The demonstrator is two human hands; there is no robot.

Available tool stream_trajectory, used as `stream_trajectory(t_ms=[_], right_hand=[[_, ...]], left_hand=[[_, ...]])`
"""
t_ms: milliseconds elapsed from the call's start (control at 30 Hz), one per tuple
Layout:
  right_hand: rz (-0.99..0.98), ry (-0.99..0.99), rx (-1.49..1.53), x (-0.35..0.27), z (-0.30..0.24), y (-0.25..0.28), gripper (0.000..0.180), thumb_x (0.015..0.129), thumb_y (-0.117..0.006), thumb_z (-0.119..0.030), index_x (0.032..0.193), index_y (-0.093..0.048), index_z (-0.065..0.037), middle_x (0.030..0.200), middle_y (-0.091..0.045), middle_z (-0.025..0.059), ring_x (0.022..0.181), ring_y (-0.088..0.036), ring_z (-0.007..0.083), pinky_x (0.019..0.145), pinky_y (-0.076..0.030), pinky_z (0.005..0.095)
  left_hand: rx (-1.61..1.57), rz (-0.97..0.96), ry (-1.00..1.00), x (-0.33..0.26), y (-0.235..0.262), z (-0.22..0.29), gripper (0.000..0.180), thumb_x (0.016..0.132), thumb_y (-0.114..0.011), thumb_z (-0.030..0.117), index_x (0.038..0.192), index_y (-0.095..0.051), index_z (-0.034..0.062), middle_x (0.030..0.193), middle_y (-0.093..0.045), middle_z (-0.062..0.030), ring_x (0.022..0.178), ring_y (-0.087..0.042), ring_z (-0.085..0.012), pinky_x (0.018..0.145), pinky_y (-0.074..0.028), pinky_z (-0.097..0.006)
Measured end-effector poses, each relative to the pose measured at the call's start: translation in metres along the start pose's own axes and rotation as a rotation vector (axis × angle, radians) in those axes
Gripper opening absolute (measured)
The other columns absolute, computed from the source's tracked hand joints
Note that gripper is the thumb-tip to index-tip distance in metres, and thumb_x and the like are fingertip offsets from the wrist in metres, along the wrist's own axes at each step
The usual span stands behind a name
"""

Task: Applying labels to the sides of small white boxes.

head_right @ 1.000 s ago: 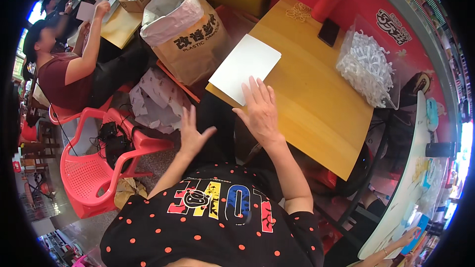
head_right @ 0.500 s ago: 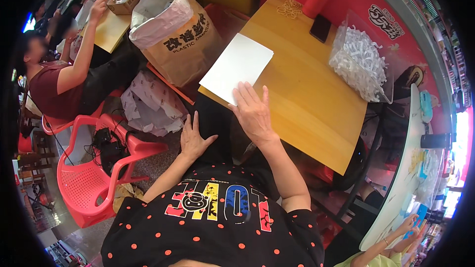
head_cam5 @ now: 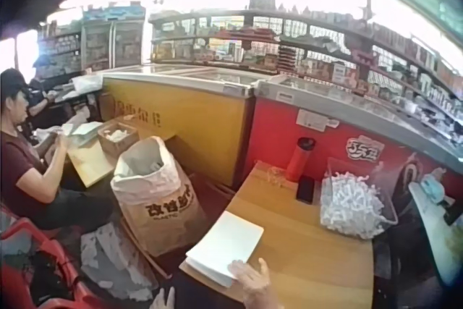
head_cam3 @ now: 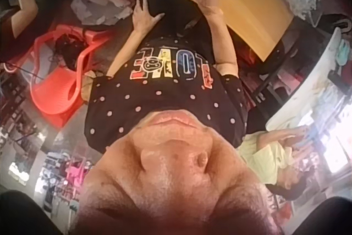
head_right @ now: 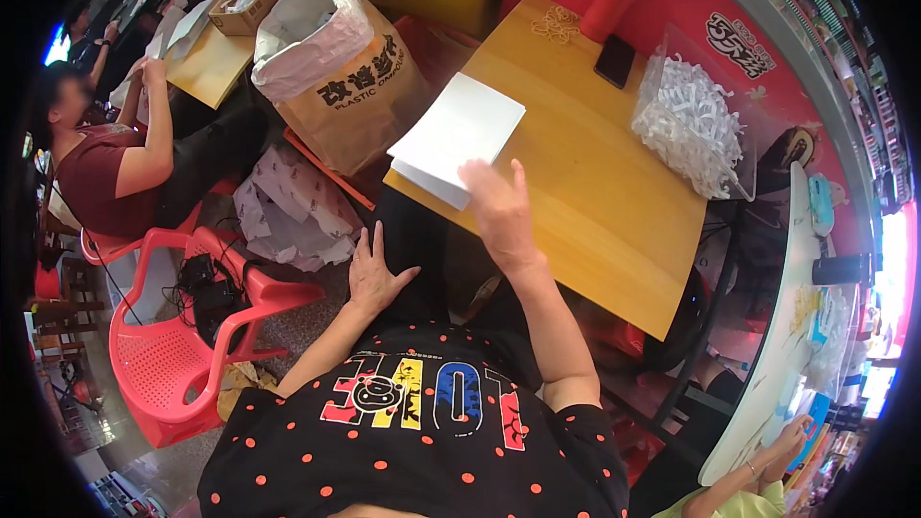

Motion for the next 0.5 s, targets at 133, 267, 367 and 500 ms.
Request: stream_trajectory(t_ms=[133, 267, 367, 500], right_hand=[[0.353, -0.033, 0.102, 0.011, -0.001, 0.042, 0.035, 0.076, -0.062, 0.007, 0.109, -0.065, -0.005, 0.113, -0.063, 0.0129, 0.106, -0.058, 0.0321, 0.098, -0.04, 0.043], [0.409, 0.031, 0.205, -0.007, -0.019, 0.075, 0.03, 0.073, -0.065, 0.007, 0.101, -0.069, -0.002, 0.1, -0.064, 0.0144, 0.092, -0.063, 0.0294, 0.079, -0.052, 0.0358], [0.207, 0.202, 0.317, -0.026, -0.041, 0.082, 0.028, 0.074, -0.064, 0.005, 0.101, -0.07, -0.001, 0.1, -0.066, 0.0162, 0.088, -0.066, 0.0279, 0.075, -0.054, 0.0328], [-0.028, 0.272, 0.413, -0.049, -0.059, 0.08, 0.03, 0.074, -0.065, 0.002, 0.104, -0.068, -0.001, 0.103, -0.067, 0.0171, 0.089, -0.067, 0.027, 0.076, -0.055, 0.0327]], left_hand=[[-0.036, -0.108, 0.013, -0.001, 0.0, -0.004, 0.108, 0.071, -0.073, 0.052, 0.149, -0.014, 0.0068, 0.144, -0.025, -0.0339, 0.131, -0.033, -0.046, 0.105, -0.034, -0.047], [-0.703, -0.407, -0.009, 0.006, 0.033, 0.012, 0.076, 0.086, -0.063, 0.043, 0.143, -0.032, 0.0031, 0.138, -0.042, -0.0266, 0.128, -0.043, -0.0365, 0.103, -0.037, -0.045], [-1.876, -0.725, 0.188, 0.009, 0.08, 0.047, 0.059, 0.099, -0.038, 0.047, 0.13, -0.05, -0.002, 0.127, -0.057, -0.0165, 0.119, -0.054, -0.0262, 0.102, -0.04, -0.039], [-2.241, -0.651, 0.293, 0.021, 0.091, 0.062, 0.048, 0.1, -0.041, 0.035, 0.128, -0.049, -0.0031, 0.121, -0.06, -0.0156, 0.111, -0.059, -0.0241, 0.098, -0.045, -0.041]])
Point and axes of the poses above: each hand's wrist, its own x-axis towards the middle knuckle, its own y-axis out of the back of the hand, z = x × y, the point moved 3 cm from there along x, towards the middle knuckle
